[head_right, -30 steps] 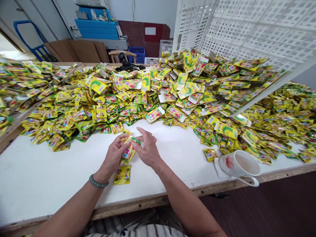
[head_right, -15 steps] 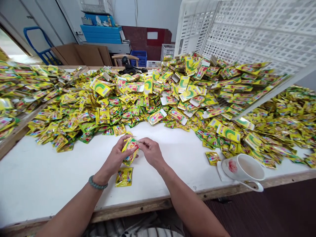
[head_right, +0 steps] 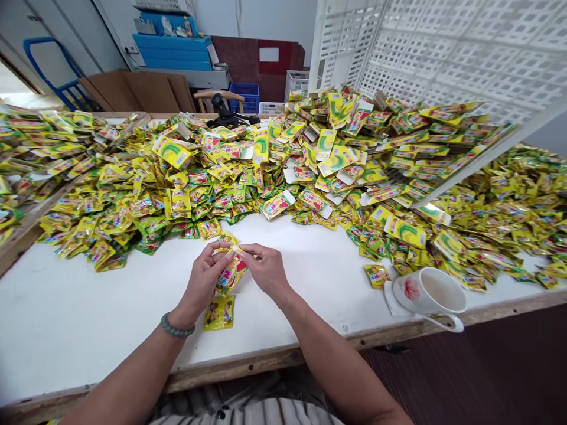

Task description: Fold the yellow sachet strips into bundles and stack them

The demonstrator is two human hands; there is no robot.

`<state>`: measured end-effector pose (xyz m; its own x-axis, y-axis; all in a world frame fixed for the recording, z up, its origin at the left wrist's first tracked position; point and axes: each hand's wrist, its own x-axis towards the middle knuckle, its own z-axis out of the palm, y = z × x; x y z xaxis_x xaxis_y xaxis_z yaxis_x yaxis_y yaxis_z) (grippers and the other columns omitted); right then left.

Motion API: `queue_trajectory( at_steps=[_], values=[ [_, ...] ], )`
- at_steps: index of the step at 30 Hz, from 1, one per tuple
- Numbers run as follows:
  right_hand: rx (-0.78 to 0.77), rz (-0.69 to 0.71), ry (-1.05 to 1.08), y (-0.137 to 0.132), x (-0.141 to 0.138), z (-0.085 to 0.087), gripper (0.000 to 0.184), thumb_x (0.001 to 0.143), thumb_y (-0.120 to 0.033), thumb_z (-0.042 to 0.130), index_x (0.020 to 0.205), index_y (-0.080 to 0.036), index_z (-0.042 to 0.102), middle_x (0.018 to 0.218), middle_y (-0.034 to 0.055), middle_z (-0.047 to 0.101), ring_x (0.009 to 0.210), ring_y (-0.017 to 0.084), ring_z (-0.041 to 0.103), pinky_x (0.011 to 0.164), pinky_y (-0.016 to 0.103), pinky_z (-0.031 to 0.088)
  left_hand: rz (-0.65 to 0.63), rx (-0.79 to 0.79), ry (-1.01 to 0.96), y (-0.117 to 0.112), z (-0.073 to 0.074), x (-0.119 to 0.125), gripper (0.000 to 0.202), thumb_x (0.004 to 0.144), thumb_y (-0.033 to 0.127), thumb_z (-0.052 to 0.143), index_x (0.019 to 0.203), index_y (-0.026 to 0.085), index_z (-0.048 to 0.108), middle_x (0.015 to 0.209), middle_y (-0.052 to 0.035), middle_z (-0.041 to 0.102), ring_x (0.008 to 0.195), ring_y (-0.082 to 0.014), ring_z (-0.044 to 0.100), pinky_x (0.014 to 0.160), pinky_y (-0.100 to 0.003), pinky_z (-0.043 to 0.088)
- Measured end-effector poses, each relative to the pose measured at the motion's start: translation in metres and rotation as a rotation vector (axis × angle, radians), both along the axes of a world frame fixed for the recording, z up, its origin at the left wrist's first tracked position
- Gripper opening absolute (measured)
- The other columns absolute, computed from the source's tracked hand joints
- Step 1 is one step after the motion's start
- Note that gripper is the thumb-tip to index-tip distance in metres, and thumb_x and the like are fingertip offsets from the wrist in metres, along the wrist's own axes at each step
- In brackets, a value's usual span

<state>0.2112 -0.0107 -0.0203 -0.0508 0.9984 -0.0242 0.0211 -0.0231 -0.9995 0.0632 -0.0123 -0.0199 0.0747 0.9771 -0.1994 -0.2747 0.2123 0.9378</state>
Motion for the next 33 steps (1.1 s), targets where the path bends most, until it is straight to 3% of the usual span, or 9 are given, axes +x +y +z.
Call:
queue_trajectory(
  at_steps=[5, 9, 14, 17, 20, 25, 29, 31, 33],
  values=[
    [-0.167, -0.007, 0.262, 0.006, 0.006, -0.003, 0.033, 0.068, -0.044, 0.078, 0.091, -0.02, 0.08, 0.086, 0.0046, 0.078, 0.083, 0.024, 0.071, 0.086, 0.04, 0.055, -0.052, 0.018, 0.056, 0.001, -0.004, -0.002, 0.048, 0.07, 0.042, 0.082, 0.104, 0.019, 0.058, 0.066, 0.0033, 0.069, 0.059, -0.0136, 0.065, 0.059, -0.024, 0.05],
    [-0.156, 0.087, 0.229, 0.007, 0.014, 0.0, 0.035, 0.069, -0.046, 0.079, 0.095, -0.022, 0.08, 0.092, 0.0047, 0.079, 0.093, 0.027, 0.07, 0.093, 0.044, 0.052, -0.06, 0.046, 0.066, 0.002, -0.005, -0.006, 0.048, 0.07, 0.039, 0.082, 0.106, 0.018, 0.06, 0.067, 0.0023, 0.071, 0.062, -0.0133, 0.066, 0.063, -0.024, 0.051],
    [0.019, 0.134, -0.034, 0.0, 0.016, 0.001, 0.033, 0.083, -0.04, 0.064, 0.109, -0.023, 0.076, 0.1, 0.0051, 0.078, 0.096, 0.026, 0.069, 0.09, 0.043, 0.053, -0.023, -0.015, -0.001, 0.001, -0.001, -0.006, 0.051, 0.067, 0.04, 0.085, 0.105, 0.017, 0.06, 0.07, -0.0007, 0.074, 0.061, -0.0141, 0.067, 0.063, -0.025, 0.053],
    [0.279, 0.061, -0.328, -0.008, 0.008, 0.0, 0.036, 0.089, -0.03, 0.056, 0.119, -0.022, 0.072, 0.101, 0.0079, 0.077, 0.091, 0.024, 0.07, 0.085, 0.04, 0.054, 0.011, -0.047, -0.055, 0.0, 0.004, -0.006, 0.051, 0.064, 0.039, 0.086, 0.101, 0.017, 0.06, 0.061, 0.002, 0.07, 0.054, -0.0125, 0.063, 0.057, -0.023, 0.051],
    [0.504, 0.026, -0.481, -0.013, -0.001, -0.002, 0.038, 0.088, -0.026, 0.056, 0.123, -0.02, 0.069, 0.11, 0.0108, 0.075, 0.099, 0.025, 0.068, 0.09, 0.042, 0.052, 0.037, -0.089, -0.098, 0.0, 0.008, -0.005, 0.05, 0.063, 0.039, 0.086, 0.1, 0.017, 0.06, 0.058, 0.004, 0.068, 0.047, -0.0101, 0.058, 0.05, -0.02, 0.046],
    [0.369, -0.037, -0.3, -0.009, -0.006, -0.003, 0.031, 0.089, -0.031, 0.059, 0.118, -0.026, 0.071, 0.11, 0.0061, 0.075, 0.098, 0.021, 0.067, 0.087, 0.035, 0.054, -0.001, -0.104, -0.093, 0.001, 0.008, -0.002, 0.056, 0.06, 0.042, 0.087, 0.102, 0.018, 0.058, 0.061, 0.004, 0.067, 0.051, -0.0111, 0.059, 0.053, -0.021, 0.047],
    [0.244, 0.059, -0.254, -0.004, -0.008, -0.002, 0.027, 0.089, -0.038, 0.059, 0.109, -0.029, 0.075, 0.109, 0.0045, 0.075, 0.101, 0.023, 0.067, 0.088, 0.037, 0.054, -0.086, -0.08, 0.116, 0.006, 0.011, -0.012, 0.062, 0.064, 0.049, 0.082, 0.112, 0.019, 0.058, 0.059, 0.0043, 0.063, 0.053, -0.014, 0.058, 0.052, -0.022, 0.044],
    [0.214, 0.118, -0.317, 0.002, -0.009, -0.003, 0.024, 0.09, -0.04, 0.057, 0.098, -0.03, 0.078, 0.104, 0.0035, 0.076, 0.1, 0.024, 0.068, 0.087, 0.039, 0.054, -0.193, -0.035, 0.35, 0.009, 0.021, -0.035, 0.06, 0.067, 0.051, 0.079, 0.115, 0.02, 0.061, 0.054, 0.0049, 0.059, 0.049, -0.014, 0.053, 0.048, -0.022, 0.037],
    [0.205, 0.09, -0.407, 0.016, -0.006, -0.005, 0.021, 0.088, -0.038, 0.06, 0.095, -0.029, 0.078, 0.103, 0.0039, 0.077, 0.099, 0.026, 0.068, 0.088, 0.04, 0.053, -0.298, 0.013, 0.609, 0.003, 0.035, -0.073, 0.055, 0.068, 0.053, 0.076, 0.112, 0.022, 0.066, 0.053, 0.0035, 0.059, 0.047, -0.0151, 0.05, 0.045, -0.023, 0.032]
  ],
)
